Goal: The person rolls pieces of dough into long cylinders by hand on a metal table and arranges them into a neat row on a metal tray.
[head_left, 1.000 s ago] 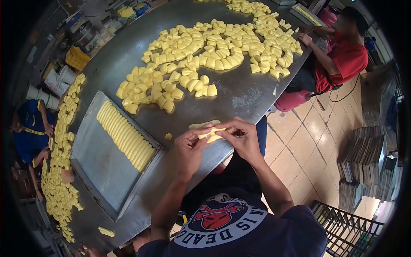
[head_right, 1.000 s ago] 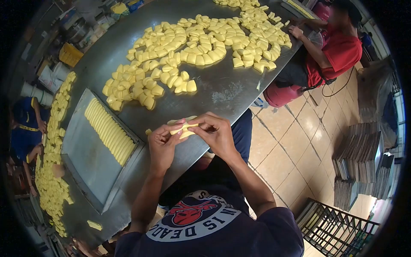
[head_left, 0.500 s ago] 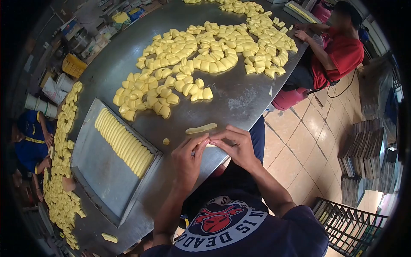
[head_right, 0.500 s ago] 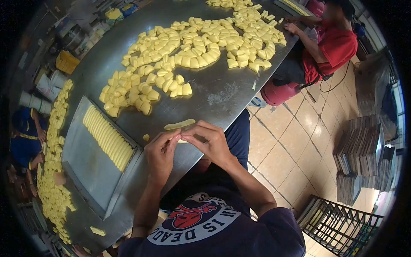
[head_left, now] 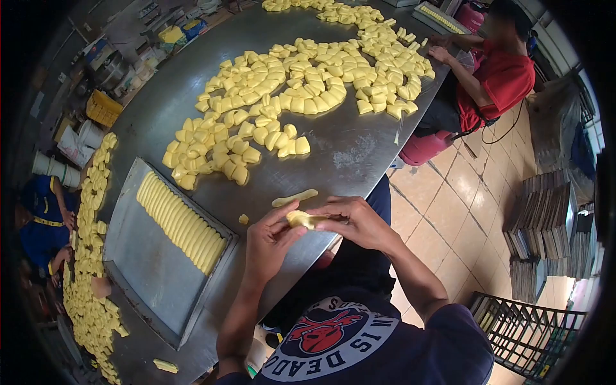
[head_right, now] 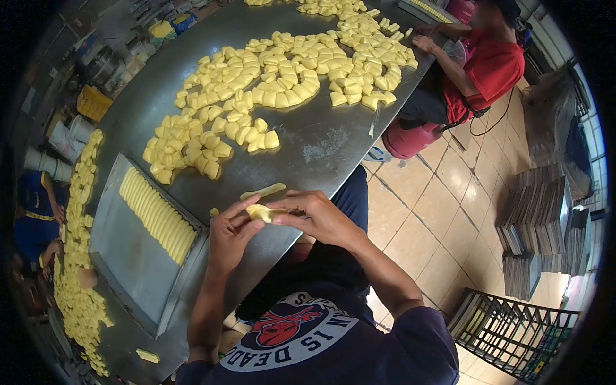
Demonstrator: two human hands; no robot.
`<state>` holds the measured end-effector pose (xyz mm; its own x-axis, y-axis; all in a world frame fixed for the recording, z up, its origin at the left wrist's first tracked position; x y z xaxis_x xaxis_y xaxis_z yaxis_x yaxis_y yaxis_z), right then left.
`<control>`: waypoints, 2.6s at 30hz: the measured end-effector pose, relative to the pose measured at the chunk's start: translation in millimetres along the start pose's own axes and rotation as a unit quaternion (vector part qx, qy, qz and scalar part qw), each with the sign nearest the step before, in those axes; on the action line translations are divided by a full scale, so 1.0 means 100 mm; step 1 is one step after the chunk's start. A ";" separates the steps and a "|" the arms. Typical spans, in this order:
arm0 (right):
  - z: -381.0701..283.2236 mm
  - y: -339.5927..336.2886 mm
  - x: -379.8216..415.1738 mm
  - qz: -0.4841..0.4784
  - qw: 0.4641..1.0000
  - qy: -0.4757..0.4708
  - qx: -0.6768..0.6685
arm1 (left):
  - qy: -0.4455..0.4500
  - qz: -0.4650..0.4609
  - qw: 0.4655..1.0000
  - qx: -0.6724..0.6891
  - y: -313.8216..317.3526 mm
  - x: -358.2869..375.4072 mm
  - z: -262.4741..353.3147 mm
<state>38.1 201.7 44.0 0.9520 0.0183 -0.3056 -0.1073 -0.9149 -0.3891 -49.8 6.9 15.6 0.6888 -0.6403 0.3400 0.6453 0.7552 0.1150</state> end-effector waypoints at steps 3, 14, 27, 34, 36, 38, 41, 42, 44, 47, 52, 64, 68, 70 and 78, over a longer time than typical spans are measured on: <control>0.05 0.02 -0.03 -0.024 1.000 -0.012 0.012 | 0.063 0.046 0.982 -0.169 0.02 -0.03 -0.02; 0.72 0.21 0.16 -0.053 0.979 -0.172 0.094 | 0.181 0.058 0.924 -0.332 -0.18 -0.20 -0.41; 0.77 0.12 0.12 0.014 0.937 -0.109 0.331 | 0.172 0.133 0.858 -0.466 -0.21 -0.34 -0.32; 0.87 -0.03 0.39 -0.025 0.986 -0.072 0.150 | 0.087 0.089 0.944 -0.306 -0.30 -0.21 -0.58; 0.82 -0.06 0.44 -0.009 0.995 -0.076 0.069 | 0.095 0.044 0.986 -0.131 -0.31 -0.19 -0.60; 0.80 -0.01 0.38 -0.017 0.996 -0.044 0.072 | 0.057 0.040 0.986 -0.153 -0.30 -0.23 -0.56; 0.79 0.12 0.29 -0.036 0.987 -0.016 0.156 | 0.103 0.045 0.947 -0.299 -0.21 -0.31 -0.47; 0.79 0.13 0.27 -0.052 0.971 -0.014 0.233 | 0.177 0.055 0.891 -0.414 -0.17 -0.32 -0.44; 0.75 0.09 0.23 -0.031 0.962 0.002 0.272 | 0.166 0.095 0.882 -0.431 -0.17 -0.29 -0.35; 0.67 0.00 0.19 0.018 0.942 0.008 0.334 | 0.197 0.147 0.862 -0.443 -0.19 -0.31 -0.32; 0.76 0.01 0.42 -0.032 0.986 0.008 0.166 | 0.156 0.089 0.920 -0.349 -0.27 -0.25 -0.62; 0.67 0.05 0.12 -0.013 0.925 -0.003 0.380 | 0.188 0.110 0.840 -0.497 -0.18 -0.36 -0.35; 0.78 0.00 0.21 -0.075 0.952 0.050 0.292 | 0.214 0.139 0.867 -0.428 -0.24 -0.36 -0.52; 0.77 0.05 0.30 -0.035 0.981 0.005 0.190 | 0.190 0.111 0.897 -0.382 -0.21 -0.29 -0.54; 0.79 0.25 0.18 -0.045 0.980 -0.066 0.181 | 0.172 0.065 0.906 -0.381 -0.11 -0.43 -0.43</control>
<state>30.2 210.8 -39.8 0.9196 0.1668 -0.3557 -0.1410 -0.7049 -0.6951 -71.9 20.3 -40.7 0.7533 -0.6573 -0.0227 0.5011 0.5960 -0.6275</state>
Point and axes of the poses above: each hand's wrist, its own x-axis away from the middle knuckle, its own y-axis out of the palm, z = x × y, the point moved 1 cm from there along -x, towards the middle knuckle, and after that the axes turned 12 degrees about -y, right-handed, at the moved point
